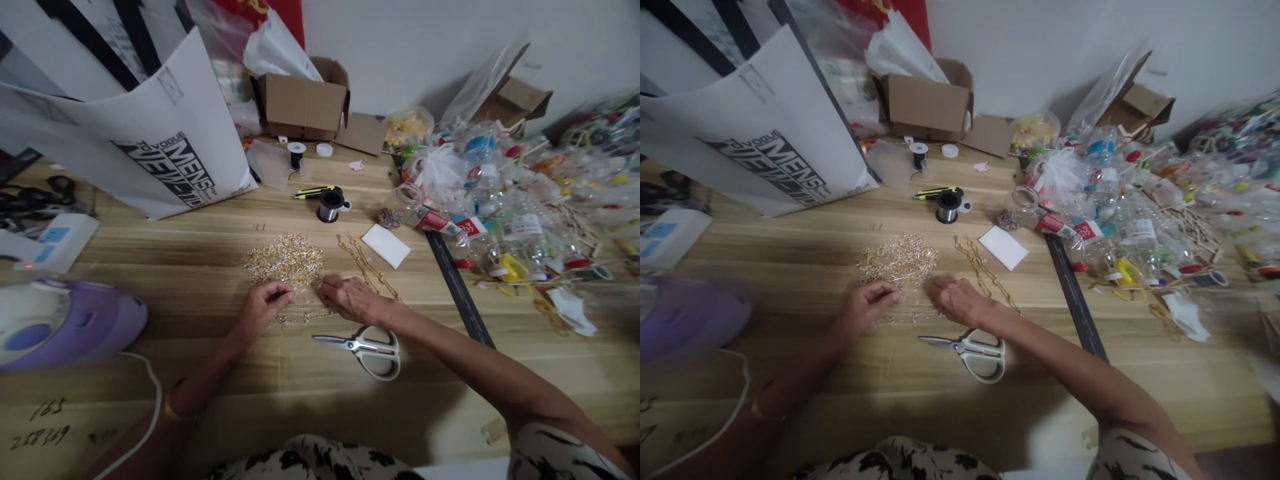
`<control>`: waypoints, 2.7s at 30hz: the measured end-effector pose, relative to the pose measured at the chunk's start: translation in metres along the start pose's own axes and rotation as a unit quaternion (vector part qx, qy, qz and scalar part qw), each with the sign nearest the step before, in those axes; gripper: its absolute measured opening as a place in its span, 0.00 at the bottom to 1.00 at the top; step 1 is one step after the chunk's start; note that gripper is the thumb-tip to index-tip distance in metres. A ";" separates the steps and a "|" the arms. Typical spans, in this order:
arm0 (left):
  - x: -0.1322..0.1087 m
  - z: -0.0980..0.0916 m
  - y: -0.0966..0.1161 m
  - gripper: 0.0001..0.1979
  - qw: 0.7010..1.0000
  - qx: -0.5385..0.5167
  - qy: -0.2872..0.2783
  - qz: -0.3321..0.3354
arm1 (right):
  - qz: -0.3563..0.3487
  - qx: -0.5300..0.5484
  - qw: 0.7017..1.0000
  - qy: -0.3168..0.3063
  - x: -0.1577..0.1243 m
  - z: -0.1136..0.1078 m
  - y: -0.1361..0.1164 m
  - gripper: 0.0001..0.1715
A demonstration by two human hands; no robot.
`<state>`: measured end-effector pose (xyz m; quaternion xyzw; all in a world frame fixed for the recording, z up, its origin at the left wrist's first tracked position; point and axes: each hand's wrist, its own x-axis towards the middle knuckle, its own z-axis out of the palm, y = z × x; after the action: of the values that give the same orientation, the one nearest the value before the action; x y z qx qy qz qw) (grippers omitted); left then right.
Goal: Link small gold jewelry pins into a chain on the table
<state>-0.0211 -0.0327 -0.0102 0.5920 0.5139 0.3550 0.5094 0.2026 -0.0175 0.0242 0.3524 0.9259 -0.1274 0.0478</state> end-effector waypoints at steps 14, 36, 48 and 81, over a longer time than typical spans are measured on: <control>0.007 0.001 0.022 0.09 0.997 -0.064 -0.002 -0.046 | 0.050 0.240 0.964 0.105 -0.001 -0.026 -0.004 0.04; 0.018 0.013 0.010 0.08 0.999 -0.039 -0.031 0.006 | 0.058 0.324 0.925 0.188 0.006 0.009 -0.010 0.05; 0.016 0.011 0.013 0.07 0.999 -0.030 -0.033 0.020 | 0.078 0.515 0.831 0.197 0.013 0.029 -0.019 0.02; 0.012 0.010 0.018 0.10 0.993 -0.092 -0.070 -0.035 | 0.050 0.553 0.794 0.247 0.013 0.034 -0.019 0.11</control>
<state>-0.0044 -0.0226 0.0033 0.5475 0.4624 0.3406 0.6086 0.1802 -0.0318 -0.0069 0.3837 0.6594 -0.5237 -0.3790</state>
